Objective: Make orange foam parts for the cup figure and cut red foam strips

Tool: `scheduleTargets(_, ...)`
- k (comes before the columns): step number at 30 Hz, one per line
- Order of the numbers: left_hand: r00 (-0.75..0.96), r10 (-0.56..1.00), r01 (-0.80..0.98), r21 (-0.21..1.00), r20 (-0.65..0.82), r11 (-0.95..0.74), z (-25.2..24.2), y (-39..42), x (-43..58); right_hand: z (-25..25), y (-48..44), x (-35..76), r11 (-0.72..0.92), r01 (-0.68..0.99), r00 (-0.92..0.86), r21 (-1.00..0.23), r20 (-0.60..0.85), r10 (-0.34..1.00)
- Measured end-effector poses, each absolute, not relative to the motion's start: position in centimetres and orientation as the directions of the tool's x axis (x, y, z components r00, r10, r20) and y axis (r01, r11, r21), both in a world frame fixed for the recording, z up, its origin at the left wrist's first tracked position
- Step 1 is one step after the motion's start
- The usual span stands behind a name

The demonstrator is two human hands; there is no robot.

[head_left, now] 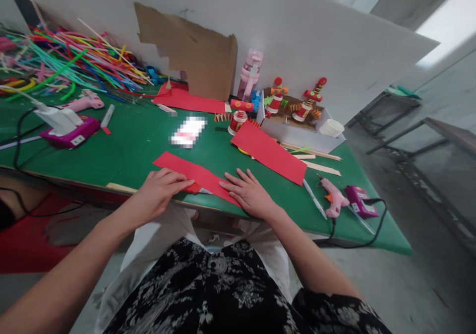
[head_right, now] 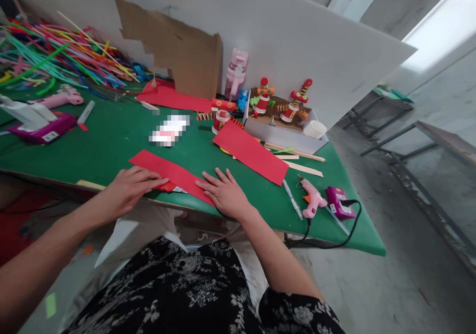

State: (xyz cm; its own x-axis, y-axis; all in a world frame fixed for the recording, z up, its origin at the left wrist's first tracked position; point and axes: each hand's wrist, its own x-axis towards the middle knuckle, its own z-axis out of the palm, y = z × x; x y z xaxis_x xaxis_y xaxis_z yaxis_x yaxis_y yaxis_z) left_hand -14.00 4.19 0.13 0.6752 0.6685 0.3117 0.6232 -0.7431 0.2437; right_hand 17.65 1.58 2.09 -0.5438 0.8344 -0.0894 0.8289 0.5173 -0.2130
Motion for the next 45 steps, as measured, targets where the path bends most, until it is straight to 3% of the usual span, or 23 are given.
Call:
scheduleTargets(40,0.720,0.629,0.574,0.259,0.292,-0.777,0.7,3.0,-11.9,2.0,1.5,17.2,0.512,0.835,-0.533,-0.203,-0.069,0.843)
scheduleTargets(45,0.710,0.636,0.582,0.259,0.301,-0.771,0.1,3.4,-12.4,2.8,1.2,17.8,0.455,0.842,-0.491,-0.289,-0.063,0.869)
